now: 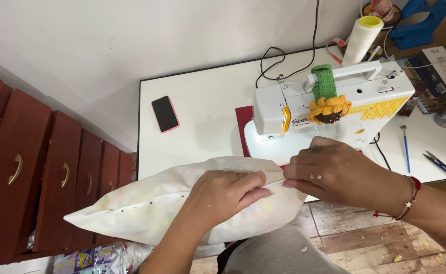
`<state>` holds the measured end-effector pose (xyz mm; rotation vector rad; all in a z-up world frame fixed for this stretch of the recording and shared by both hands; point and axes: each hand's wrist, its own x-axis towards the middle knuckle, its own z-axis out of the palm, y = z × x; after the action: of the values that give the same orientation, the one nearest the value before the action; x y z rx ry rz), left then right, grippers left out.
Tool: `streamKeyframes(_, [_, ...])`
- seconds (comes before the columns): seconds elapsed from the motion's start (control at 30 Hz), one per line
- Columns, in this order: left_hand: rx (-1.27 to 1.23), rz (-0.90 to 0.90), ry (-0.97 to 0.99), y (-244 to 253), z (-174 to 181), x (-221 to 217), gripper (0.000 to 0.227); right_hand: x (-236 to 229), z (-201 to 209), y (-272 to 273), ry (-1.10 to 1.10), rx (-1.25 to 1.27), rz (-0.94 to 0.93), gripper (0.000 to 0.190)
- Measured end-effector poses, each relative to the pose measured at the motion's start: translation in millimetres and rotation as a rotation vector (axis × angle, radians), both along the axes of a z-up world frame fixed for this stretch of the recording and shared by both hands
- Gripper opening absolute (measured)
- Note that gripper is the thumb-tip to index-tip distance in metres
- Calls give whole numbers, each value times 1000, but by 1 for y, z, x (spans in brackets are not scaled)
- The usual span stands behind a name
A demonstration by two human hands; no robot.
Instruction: Stuffing a pillowcase with foam scraps and aligning the fabric edges for sewing
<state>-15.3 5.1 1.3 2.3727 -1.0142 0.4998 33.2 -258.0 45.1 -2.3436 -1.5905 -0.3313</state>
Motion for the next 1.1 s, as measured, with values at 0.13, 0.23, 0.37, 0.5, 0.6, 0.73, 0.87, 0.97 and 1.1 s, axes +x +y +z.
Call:
streamKeyframes(0.13, [19, 7, 103, -2, 4, 1, 18, 1, -1, -1, 45, -49, 16, 16])
streamKeyframes(0.23, [72, 4, 126, -1, 8, 2, 26, 3, 0, 1, -18, -5, 80, 16])
streamKeyframes(0.37, [313, 73, 386, -19, 39, 4, 66, 8, 6, -1, -80, -17, 81, 20])
streamKeyframes(0.5, [287, 133, 110, -44, 29, 7, 68, 14, 2, -4, -59, 3, 78, 25])
streamKeyframes(0.6, [203, 128, 39, -43, 20, 10, 45, 17, 0, -8, -79, -6, 90, 26])
streamKeyframes(0.73, [59, 41, 134, -38, 15, 11, 27, 19, 3, -11, -28, 24, 101, 25])
streamKeyframes(0.87, [40, 19, 142, -38, 7, 13, 29, 21, 0, -14, -37, 69, 116, 22])
streamKeyframes(0.97, [107, 65, 131, -41, 7, 11, 26, 22, -1, -14, -75, 65, 130, 23])
streamKeyframes(1.1, [177, 138, 86, -53, 24, 7, 37, 24, 0, -14, -100, 83, 126, 23])
